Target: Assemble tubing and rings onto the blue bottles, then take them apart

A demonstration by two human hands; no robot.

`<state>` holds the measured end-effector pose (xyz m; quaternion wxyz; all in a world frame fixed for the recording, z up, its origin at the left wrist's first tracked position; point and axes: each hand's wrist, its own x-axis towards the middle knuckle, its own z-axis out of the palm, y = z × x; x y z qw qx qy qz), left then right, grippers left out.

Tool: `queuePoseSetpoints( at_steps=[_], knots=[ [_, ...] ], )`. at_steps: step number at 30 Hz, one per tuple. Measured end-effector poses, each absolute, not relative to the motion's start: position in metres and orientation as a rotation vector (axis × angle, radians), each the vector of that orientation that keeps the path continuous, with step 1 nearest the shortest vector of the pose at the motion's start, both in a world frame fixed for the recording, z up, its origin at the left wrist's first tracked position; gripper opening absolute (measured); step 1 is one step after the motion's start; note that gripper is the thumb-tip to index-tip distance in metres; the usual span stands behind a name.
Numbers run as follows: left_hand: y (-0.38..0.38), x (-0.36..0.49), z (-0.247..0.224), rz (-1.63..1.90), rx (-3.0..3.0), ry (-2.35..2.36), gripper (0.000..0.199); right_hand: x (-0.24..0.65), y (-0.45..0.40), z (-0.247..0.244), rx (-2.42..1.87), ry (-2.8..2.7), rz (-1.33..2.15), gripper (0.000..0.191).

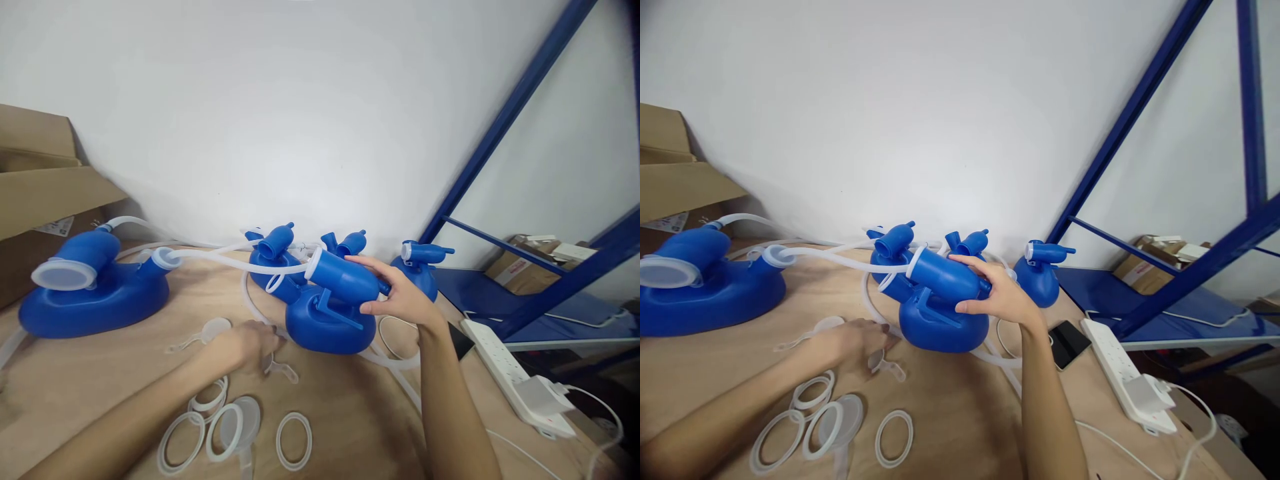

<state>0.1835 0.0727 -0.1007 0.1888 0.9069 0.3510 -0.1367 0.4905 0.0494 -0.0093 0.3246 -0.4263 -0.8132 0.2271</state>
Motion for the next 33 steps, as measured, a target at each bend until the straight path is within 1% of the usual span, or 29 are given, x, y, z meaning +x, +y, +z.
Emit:
queuePoseSetpoints(
  at_steps=[2, 4, 7, 10, 12, 15, 18, 19, 23, 24, 27, 28, 29, 33],
  knots=[
    [0.073, 0.175, -0.082, -0.343, 2.529, 0.833, 0.045, 0.492, 0.051, -0.011, -1.099, -2.127, 0.592, 0.086],
    [0.074, 0.159, -0.06, -0.106, 2.515, 0.679, 0.039, 0.495, 0.052, -0.013, -1.073, -2.108, 0.61, 0.086],
    [0.075, 0.138, -0.03, 0.539, 2.469, 0.552, 0.031, 0.497, 0.053, -0.015, -1.032, -2.103, 0.697, 0.086],
    [0.071, 0.135, -0.018, 1.245, 2.223, 0.447, 0.034, 0.491, 0.056, -0.018, -0.981, -2.15, 0.73, 0.084],
    [0.065, 0.144, -0.021, 1.504, 2.099, 0.454, 0.037, 0.48, 0.058, -0.019, -0.927, -2.198, 0.709, 0.082],
    [0.056, 0.164, -0.036, 1.515, 2.168, 0.51, 0.031, 0.458, 0.058, -0.023, -0.822, -2.221, 0.707, 0.079],
    [0.051, 0.18, -0.049, 1.539, 2.218, 0.446, 0.017, 0.442, 0.057, -0.027, -0.724, -2.159, 0.693, 0.081],
    [0.051, 0.183, -0.052, 1.564, 2.215, 0.417, 0.018, 0.438, 0.057, -0.028, -0.702, -2.147, 0.68, 0.081],
    [0.049, 0.186, -0.051, 1.576, 2.31, 0.494, 0.057, 0.432, 0.056, -0.033, -0.662, -2.172, 0.618, 0.076],
    [0.048, 0.186, -0.05, 1.567, 2.339, 0.533, 0.062, 0.431, 0.057, -0.034, -0.65, -2.17, 0.598, 0.075],
    [0.043, 0.187, -0.049, 1.558, 2.347, 0.558, 0.062, 0.427, 0.056, -0.037, -0.6, -2.142, 0.545, 0.071],
    [0.041, 0.187, -0.05, 1.56, 2.324, 0.544, 0.065, 0.426, 0.055, -0.036, -0.591, -2.13, 0.54, 0.07],
    [0.039, 0.187, -0.052, 1.558, 2.301, 0.526, 0.071, 0.425, 0.053, -0.035, -0.589, -2.122, 0.54, 0.069],
    [0.032, 0.186, -0.063, 1.514, 2.248, 0.488, 0.107, 0.425, 0.04, -0.022, -0.709, -2.117, 0.623, 0.063]
  ],
)
